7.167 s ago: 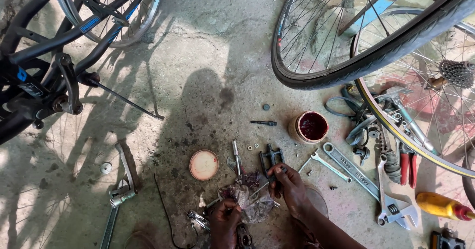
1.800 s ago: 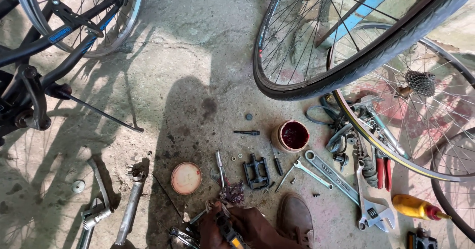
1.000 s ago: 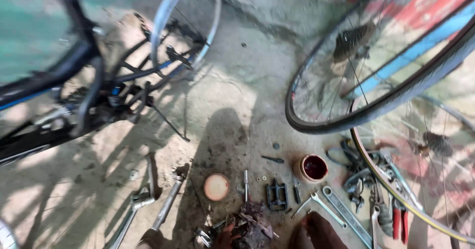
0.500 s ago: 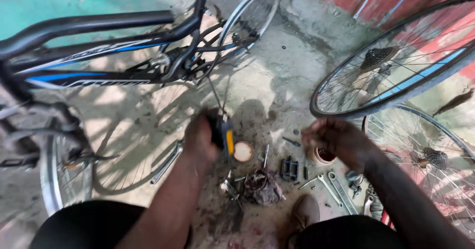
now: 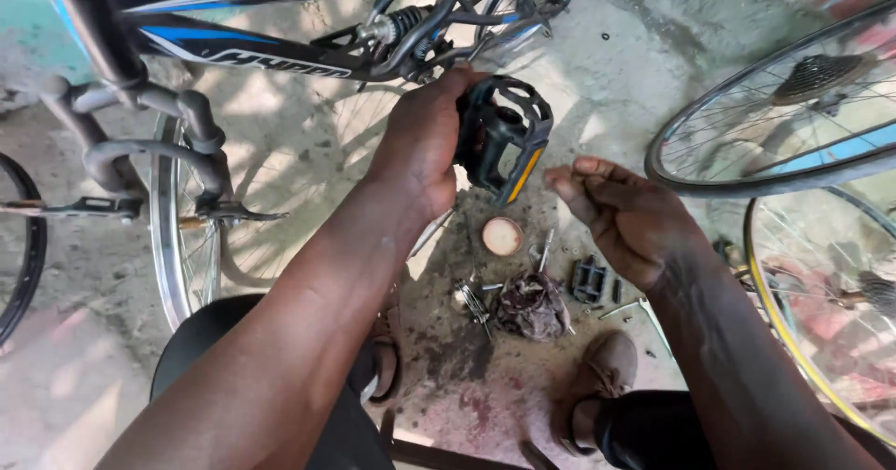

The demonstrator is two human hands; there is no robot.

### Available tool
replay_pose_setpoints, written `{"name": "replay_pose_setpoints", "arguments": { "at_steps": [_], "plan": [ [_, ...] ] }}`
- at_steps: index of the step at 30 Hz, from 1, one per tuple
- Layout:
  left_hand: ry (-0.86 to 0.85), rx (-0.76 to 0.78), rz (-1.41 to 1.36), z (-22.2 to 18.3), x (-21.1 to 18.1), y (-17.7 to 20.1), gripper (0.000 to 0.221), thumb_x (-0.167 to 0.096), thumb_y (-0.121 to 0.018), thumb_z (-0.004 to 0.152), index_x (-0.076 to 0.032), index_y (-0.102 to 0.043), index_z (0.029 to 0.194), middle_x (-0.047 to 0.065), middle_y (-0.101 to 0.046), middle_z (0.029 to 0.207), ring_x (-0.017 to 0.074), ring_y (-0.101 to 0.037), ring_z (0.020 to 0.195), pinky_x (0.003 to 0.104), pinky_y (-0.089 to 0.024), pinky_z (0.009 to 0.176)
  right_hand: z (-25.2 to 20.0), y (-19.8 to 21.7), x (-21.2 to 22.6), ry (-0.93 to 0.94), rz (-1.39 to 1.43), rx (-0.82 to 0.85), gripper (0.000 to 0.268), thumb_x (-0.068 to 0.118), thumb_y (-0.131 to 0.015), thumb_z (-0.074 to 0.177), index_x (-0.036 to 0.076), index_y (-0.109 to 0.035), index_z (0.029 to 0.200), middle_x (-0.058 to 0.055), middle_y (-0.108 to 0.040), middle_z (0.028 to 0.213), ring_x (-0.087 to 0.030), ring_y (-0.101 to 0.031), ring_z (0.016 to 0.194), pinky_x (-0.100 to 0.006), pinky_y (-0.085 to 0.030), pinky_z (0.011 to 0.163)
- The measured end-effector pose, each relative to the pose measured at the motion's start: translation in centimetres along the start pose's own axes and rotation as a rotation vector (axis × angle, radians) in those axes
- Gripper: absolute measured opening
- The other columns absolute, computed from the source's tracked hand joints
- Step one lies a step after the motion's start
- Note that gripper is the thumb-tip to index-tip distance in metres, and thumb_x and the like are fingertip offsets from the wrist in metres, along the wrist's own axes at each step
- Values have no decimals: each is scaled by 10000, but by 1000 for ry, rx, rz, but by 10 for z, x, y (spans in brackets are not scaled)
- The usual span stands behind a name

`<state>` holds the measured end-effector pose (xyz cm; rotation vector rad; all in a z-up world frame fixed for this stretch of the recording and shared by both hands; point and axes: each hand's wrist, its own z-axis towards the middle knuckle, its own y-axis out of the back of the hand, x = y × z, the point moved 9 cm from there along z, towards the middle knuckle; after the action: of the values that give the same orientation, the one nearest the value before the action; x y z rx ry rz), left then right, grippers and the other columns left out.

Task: The person holds a bicycle pedal in one hand and scoops grease from an open tin with their fingers, working the grease into the pedal body. They set the pedal on the ground among tools, pick up a screwdriver, and continue working on the pedal before reaching toward the bicycle.

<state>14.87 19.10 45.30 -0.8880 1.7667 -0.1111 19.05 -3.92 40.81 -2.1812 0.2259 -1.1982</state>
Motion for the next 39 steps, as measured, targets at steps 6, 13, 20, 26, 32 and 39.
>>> {"name": "replay_pose_setpoints", "arguments": {
  "at_steps": [6,13,20,26,32,39],
  "plan": [
    [-49,-30,-19,14,-18,4,195,-196,-620,959,-30,-719,936,43,-638,782,123,-512,639,287,-406,576,3,-17,-5,-88,-224,2,138,-39,-469,1055,-52,-532,1177,-279,-669,1186,-349,-696,1138,-313,-585,970],
    [-95,-68,70,23,-29,6,214,-160,-586,972,-28,-754,963,35,-635,757,111,-501,603,284,-393,554,14,-31,-5,-33,-185,37,147,-70,-488,977,5,-593,908,-313,-680,1220,-396,-700,1203,-395,-595,1066],
    [-25,-99,186,25,-22,7,274,-223,-534,1049,-42,-737,1020,31,-591,813,113,-508,675,307,-427,645,14,-20,-10,-178,-170,-132,143,-119,-405,1010,-39,-522,989,-308,-622,1242,-337,-645,1131,-387,-566,1007],
    [22,-110,197,22,-18,0,329,-201,-544,1025,3,-747,1185,33,-591,852,91,-486,653,265,-417,591,15,1,-3,-121,-101,-76,164,-108,-441,1014,-16,-574,1037,-255,-663,1213,-269,-687,1028,-295,-597,863],
    [62,-134,216,26,-5,3,315,-266,-533,1075,-32,-743,1058,44,-604,823,117,-488,684,282,-394,624,9,7,-2,-123,-151,-145,156,-60,-427,1047,-22,-512,1173,-244,-642,1144,-286,-644,990,-330,-560,848],
    [-15,-35,345,19,-1,-15,230,-105,-562,955,-21,-775,928,69,-640,846,148,-527,718,282,-417,688,2,-7,9,-52,-119,-97,105,-83,-480,975,-21,-536,1039,-362,-673,1299,-386,-697,1084,-406,-593,937]
  ]
}}
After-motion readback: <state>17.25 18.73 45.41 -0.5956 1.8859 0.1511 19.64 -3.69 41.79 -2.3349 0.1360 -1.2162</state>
